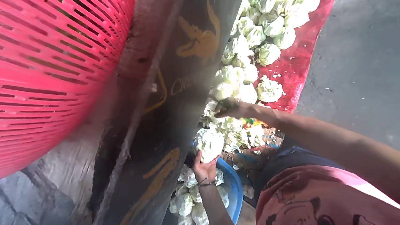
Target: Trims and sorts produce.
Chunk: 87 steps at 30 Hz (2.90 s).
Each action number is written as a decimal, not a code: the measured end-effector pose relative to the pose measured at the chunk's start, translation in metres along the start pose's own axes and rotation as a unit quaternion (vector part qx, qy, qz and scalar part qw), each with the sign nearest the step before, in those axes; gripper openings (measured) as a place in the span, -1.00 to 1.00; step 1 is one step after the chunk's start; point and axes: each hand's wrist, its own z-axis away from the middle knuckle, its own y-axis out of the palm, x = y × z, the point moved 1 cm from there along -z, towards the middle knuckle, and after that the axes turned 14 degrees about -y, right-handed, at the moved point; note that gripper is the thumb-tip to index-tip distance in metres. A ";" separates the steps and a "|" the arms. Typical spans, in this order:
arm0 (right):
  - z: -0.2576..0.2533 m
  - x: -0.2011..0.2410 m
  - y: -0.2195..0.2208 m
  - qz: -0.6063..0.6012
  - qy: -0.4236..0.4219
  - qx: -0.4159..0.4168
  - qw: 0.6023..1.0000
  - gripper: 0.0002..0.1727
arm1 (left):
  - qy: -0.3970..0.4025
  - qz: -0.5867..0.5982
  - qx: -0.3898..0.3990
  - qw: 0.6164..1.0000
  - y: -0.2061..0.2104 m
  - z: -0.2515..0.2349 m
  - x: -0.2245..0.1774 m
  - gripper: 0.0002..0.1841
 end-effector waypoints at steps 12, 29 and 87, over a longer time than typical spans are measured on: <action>0.052 -0.037 0.009 -0.520 0.048 0.136 0.842 -0.83 | 0.387 -0.265 0.027 0.883 0.042 0.042 -0.038 -0.66; 0.048 -0.010 0.002 -0.261 0.039 0.030 0.964 -0.80 | -0.223 0.077 0.165 0.958 0.048 -0.008 0.017 -0.09; 0.070 -0.065 0.051 0.049 0.136 0.012 0.989 -0.58 | 0.139 0.114 -0.037 0.983 0.018 0.026 0.041 -0.63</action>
